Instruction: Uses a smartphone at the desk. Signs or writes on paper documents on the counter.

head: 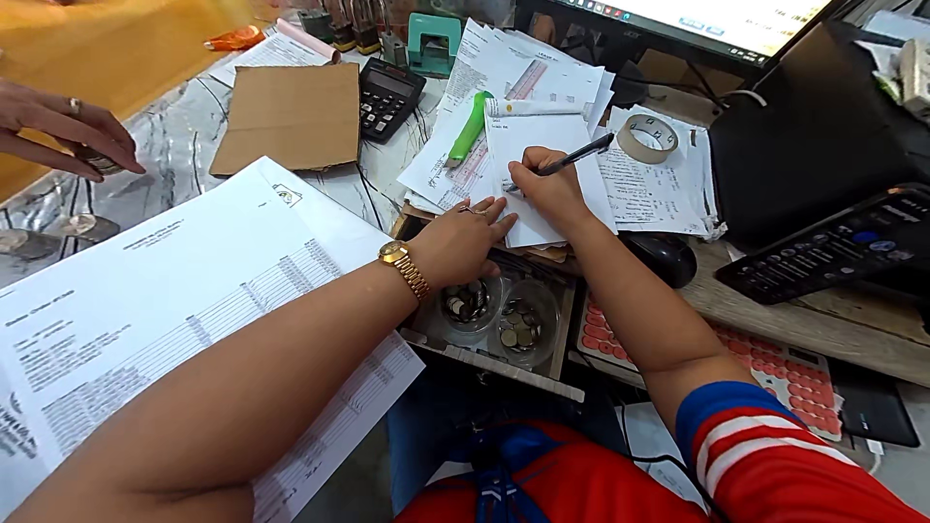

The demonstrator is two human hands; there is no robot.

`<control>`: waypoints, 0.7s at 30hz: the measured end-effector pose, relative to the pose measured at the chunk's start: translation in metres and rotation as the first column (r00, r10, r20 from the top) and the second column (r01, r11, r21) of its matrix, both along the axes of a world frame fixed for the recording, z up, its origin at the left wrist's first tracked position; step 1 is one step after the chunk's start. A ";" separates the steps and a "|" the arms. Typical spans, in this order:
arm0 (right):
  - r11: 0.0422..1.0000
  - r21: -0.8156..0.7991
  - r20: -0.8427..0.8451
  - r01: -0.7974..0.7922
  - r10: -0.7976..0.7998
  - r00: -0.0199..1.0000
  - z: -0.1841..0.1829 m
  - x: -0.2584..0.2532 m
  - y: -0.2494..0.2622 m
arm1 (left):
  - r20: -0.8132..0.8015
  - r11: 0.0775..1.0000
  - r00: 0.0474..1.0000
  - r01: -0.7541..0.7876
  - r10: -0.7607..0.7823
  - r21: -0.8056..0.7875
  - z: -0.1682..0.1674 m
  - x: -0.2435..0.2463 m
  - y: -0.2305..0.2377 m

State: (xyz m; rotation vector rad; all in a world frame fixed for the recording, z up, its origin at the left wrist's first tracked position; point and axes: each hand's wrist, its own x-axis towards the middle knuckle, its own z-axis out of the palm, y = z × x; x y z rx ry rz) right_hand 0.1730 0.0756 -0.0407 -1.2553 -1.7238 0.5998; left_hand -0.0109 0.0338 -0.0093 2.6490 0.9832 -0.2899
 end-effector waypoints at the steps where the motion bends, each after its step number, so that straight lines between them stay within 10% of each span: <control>1: 1.000 0.007 -0.004 0.000 0.000 1.000 0.000 0.000 0.000 | -0.001 1.000 1.000 -0.002 0.002 -0.001 0.000 0.000 0.000; 21: 0.999 -0.015 0.055 0.038 -0.037 0.998 0.003 0.003 -0.001 | 0.004 1.000 1.000 0.004 -0.004 0.003 -0.001 0.000 0.000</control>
